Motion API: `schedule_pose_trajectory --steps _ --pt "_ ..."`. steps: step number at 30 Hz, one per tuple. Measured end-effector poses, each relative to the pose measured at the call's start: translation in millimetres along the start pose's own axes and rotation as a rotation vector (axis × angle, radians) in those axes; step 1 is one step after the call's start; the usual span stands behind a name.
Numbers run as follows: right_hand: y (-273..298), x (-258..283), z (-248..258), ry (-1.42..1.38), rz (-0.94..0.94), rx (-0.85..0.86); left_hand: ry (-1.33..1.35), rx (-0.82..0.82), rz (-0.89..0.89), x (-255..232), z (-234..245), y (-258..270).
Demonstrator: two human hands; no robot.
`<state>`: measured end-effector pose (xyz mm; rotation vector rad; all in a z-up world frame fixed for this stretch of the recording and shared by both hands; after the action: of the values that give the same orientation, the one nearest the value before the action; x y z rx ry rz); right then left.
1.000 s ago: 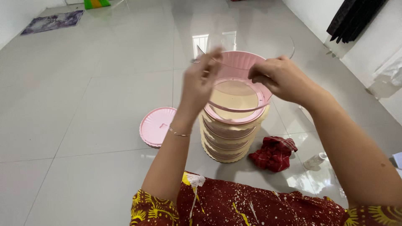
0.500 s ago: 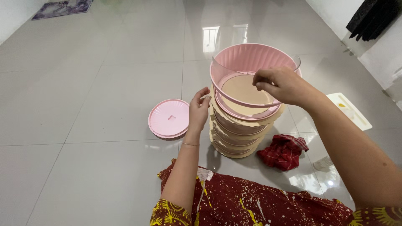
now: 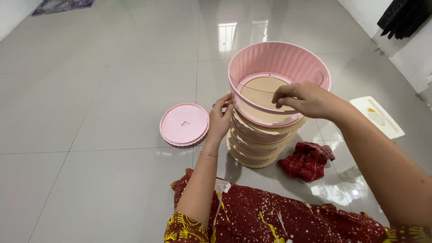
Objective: The person assembles a stack of pink plastic containers with beige lids and clear rings on the floor. They place rings and lids on each tier, then wipe the exterior with a red cloth.
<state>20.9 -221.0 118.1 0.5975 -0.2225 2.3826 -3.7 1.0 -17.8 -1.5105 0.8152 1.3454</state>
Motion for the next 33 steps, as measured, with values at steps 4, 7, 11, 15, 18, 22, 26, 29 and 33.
schedule_pose_trajectory --steps 4,7,11,15,18,22,26,29,33 --pt "2 7 1 -0.071 0.059 -0.008 -0.027 -0.014 -0.012 -9 1 -1" --pt "5 5 5 -0.048 0.016 -0.024 -0.043 -0.021 0.017 -12 0 -4" --pt "7 -2 6 0.005 -0.067 -0.032 -0.069 -0.003 -0.059 -22 -4 -6" --pt "5 4 3 -0.047 0.022 -0.027 -0.020 -0.019 0.013 -16 -2 -9" --pt "4 3 -1 -0.025 0.007 -0.004 -0.018 -0.018 0.054 -11 0 -9" --pt "5 -1 -4 -0.015 -0.026 0.019 0.006 0.004 0.087 -6 0 -8" --pt "6 -1 -8 -0.065 -0.002 0.058 0.032 0.014 0.092 -8 -1 -8" --pt "9 -6 -8 -0.033 -0.038 0.070 0.019 0.001 0.085 -9 -1 -8" --pt "10 -4 -10 -0.031 -0.021 0.090 -0.020 -0.016 0.091 -7 -1 -8"
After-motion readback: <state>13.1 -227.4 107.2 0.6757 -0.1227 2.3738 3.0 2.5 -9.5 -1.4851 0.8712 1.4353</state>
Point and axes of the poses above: each hand's wrist, its own y-axis away from the middle knuckle, its own z-axis out of the back of the hand, x = y × z, the point moved 9 cm from there along -y, towards the middle knuckle, and after that the axes turned 12 degrees about z, right-handed, at the moved point
